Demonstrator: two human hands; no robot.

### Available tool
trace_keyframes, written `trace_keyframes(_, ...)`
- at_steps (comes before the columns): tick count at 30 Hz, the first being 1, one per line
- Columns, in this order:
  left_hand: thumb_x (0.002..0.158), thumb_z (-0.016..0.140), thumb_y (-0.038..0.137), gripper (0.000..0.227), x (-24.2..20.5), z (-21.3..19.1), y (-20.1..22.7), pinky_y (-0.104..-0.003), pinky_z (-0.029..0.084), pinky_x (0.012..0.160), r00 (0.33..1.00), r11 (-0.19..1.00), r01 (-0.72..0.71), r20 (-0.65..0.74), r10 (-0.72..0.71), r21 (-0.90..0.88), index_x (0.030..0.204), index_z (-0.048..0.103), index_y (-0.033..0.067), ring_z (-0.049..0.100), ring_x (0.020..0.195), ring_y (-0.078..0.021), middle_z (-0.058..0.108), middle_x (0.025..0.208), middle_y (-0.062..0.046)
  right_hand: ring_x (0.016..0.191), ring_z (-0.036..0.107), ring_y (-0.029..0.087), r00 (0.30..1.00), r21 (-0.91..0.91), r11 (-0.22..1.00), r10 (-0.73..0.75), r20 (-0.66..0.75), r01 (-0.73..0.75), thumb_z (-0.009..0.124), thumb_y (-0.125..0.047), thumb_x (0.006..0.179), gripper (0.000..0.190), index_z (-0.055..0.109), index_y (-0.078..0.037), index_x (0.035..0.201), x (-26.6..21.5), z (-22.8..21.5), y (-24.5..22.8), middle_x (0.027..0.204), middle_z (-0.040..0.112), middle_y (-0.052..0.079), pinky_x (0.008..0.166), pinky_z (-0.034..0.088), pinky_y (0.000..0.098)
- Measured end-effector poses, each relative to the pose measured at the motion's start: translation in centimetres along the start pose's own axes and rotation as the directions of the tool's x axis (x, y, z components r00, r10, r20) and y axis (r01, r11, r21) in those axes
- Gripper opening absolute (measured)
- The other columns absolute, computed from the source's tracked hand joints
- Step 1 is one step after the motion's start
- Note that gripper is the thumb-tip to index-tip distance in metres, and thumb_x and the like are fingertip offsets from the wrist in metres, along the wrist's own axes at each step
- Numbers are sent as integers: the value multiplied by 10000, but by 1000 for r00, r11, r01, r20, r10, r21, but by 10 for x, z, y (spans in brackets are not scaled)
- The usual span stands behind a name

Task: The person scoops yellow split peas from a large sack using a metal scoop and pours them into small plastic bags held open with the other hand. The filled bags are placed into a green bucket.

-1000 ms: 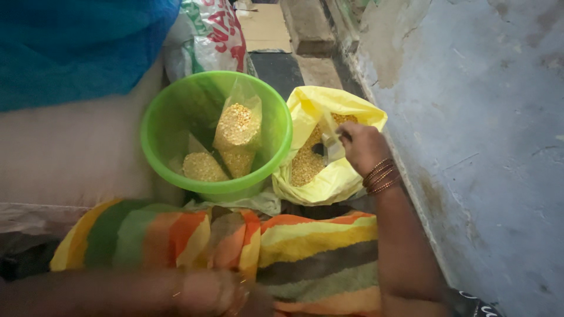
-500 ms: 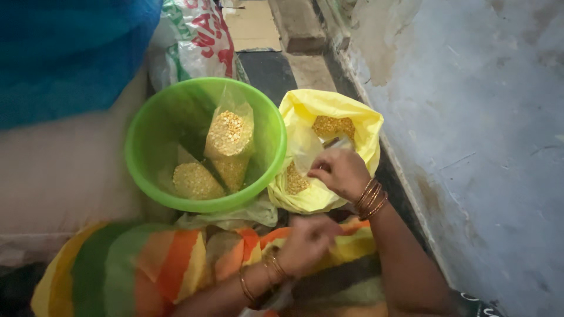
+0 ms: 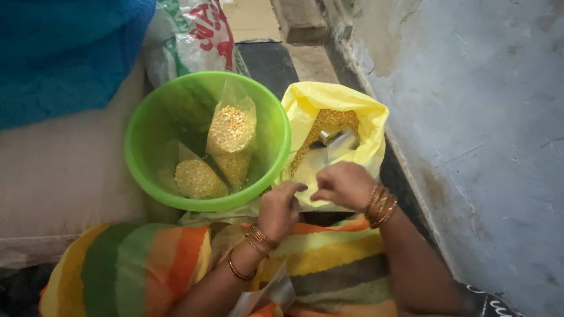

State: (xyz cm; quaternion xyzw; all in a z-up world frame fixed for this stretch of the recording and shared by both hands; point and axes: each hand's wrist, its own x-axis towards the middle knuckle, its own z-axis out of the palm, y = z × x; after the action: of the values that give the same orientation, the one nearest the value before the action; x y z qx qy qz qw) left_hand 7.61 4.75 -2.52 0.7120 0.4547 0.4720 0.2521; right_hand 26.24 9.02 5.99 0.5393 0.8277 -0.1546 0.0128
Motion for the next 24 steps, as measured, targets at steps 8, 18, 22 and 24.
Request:
trace_keyframes(8, 762, 576, -53, 474, -14, -12, 37, -388, 564, 495, 959, 959, -198, 240, 148, 201, 1114, 809, 164, 697, 577, -264, 704, 1282, -177, 733, 700, 277, 963, 50, 998, 59, -264, -47, 800, -315, 796, 198, 732, -135, 843, -28, -27, 16, 793, 725, 60, 654, 540, 406)
trace_keyframes(18, 802, 627, 32, 232, -21, -28, 39, -409, 580, 682, 914, 943, -221, 392, 110, 250, 993, 752, 73, 731, 764, -312, 753, 1093, -119, 720, 688, 142, 946, 509, 799, -234, -226, 320, 745, -126, 887, 90, 746, -36, 887, -43, -39, 42, 784, 747, 74, 689, 559, 280)
trace_keyframes(22, 825, 584, -59, 389, -17, -47, 69, -367, 605, 726, 974, 975, -223, 46, 222, 10, 1169, 727, 54, 752, 866, -302, 719, 1287, -112, 745, 723, 205, 879, 392, 917, 243, -411, -70, 745, -182, 920, 155, 750, -60, 1014, -13, -12, 78, 882, 760, 104, 721, 559, 325)
trace_keyframes(24, 763, 592, -75, 455, -11, -56, 81, -359, 591, 622, 988, 988, -152, 39, 152, -6, 1159, 751, 81, 741, 714, -271, 721, 1306, -115, 855, 716, 284, 909, 221, 959, 247, -337, -179, 760, -197, 900, 171, 764, -88, 1032, 5, 11, 105, 987, 757, 119, 790, 551, 390)
